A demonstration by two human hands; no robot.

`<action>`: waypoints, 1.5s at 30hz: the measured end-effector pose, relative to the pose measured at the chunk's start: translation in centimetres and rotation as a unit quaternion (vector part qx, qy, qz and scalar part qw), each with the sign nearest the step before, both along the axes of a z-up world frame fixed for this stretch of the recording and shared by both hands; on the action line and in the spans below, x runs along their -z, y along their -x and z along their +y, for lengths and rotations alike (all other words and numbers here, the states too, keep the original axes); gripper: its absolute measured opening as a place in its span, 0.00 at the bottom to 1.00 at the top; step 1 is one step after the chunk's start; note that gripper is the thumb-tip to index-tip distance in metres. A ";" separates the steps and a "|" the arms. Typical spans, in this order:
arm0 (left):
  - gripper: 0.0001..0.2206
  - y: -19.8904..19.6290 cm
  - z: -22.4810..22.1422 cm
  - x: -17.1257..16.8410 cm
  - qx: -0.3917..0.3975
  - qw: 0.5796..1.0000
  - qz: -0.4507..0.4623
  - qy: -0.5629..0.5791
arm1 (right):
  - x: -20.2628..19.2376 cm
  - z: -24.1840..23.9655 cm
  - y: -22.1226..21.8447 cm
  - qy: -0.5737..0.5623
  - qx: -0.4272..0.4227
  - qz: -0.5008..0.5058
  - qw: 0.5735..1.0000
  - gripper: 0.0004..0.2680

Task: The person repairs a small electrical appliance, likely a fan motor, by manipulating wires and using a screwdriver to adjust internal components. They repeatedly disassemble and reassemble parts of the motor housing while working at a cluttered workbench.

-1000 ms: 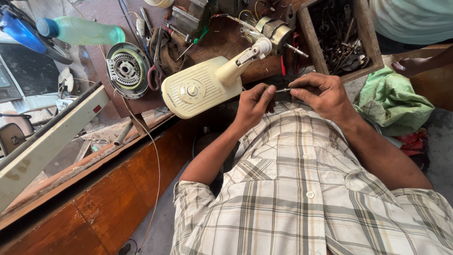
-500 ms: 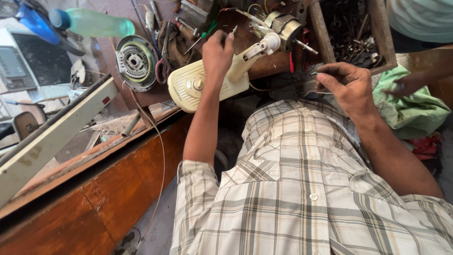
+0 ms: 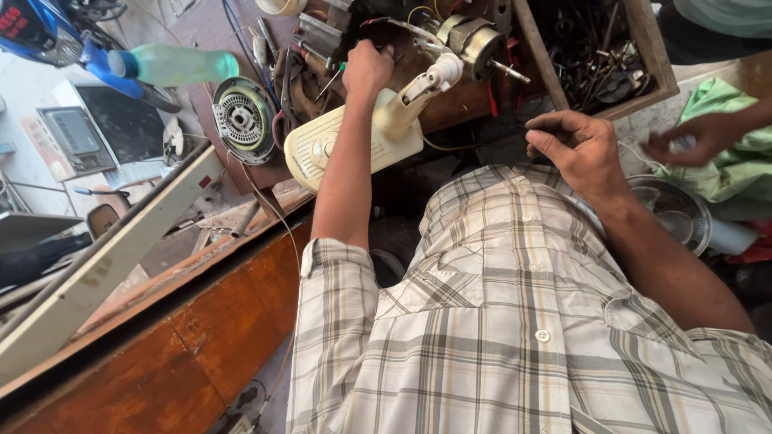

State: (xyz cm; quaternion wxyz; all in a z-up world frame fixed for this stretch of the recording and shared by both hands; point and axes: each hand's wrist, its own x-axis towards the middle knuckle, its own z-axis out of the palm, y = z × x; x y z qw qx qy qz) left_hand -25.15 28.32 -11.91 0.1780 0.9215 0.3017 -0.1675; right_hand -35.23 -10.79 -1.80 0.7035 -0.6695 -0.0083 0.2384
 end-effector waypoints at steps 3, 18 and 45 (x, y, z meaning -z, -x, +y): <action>0.19 1.2 -2.7 -4.4 -0.006 0.991 -0.128 0.041 | 0.0 -0.2 0.3 0.003 0.007 0.009 1.000 0.06; 0.47 0.4 -9.4 -7.8 0.288 0.954 -0.050 0.064 | 3.2 0.6 0.7 0.114 -0.029 -0.086 0.989 0.07; 0.49 -5.7 -9.9 -3.9 0.248 0.951 0.094 0.161 | 6.3 3.2 -0.6 0.010 -0.005 -0.037 0.999 0.08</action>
